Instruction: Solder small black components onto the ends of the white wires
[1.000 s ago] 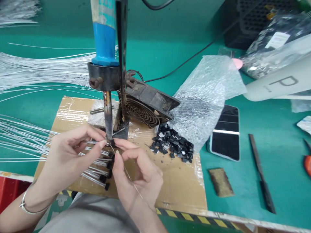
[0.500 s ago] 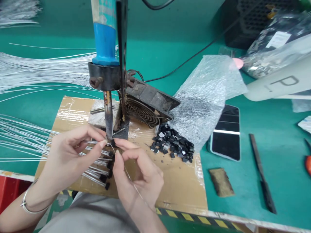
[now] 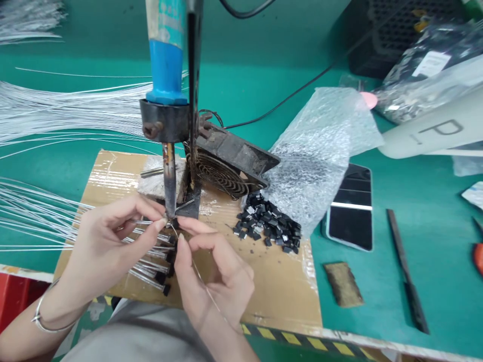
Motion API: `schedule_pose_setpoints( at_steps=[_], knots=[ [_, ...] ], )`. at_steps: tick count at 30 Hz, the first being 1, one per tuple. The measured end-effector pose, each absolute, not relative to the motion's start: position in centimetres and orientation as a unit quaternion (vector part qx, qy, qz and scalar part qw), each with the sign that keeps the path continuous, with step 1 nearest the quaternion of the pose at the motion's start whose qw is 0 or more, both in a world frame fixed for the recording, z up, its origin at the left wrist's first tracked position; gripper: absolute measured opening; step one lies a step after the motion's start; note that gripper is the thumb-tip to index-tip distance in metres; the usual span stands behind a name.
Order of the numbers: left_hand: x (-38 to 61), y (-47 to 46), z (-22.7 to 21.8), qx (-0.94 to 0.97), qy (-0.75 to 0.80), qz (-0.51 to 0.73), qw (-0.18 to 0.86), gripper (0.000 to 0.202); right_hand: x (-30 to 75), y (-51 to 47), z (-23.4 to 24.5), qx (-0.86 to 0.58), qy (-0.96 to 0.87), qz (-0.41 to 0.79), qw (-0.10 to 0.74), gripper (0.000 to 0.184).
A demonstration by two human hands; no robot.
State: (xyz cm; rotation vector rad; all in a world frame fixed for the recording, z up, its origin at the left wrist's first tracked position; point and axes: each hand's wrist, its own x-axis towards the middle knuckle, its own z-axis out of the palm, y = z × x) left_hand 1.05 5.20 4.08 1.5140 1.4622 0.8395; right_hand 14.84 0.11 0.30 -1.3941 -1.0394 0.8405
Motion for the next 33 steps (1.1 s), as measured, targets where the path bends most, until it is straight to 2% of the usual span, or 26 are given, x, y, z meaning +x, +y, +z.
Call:
schedule_pose_setpoints(
  at_steps=[33],
  knots=[
    [0.97,4.96,3.66,0.621,0.592,0.313,0.407,0.013,15.00,-0.08,-0.22,-0.602,-0.481,0.320,0.552,0.017]
  ],
)
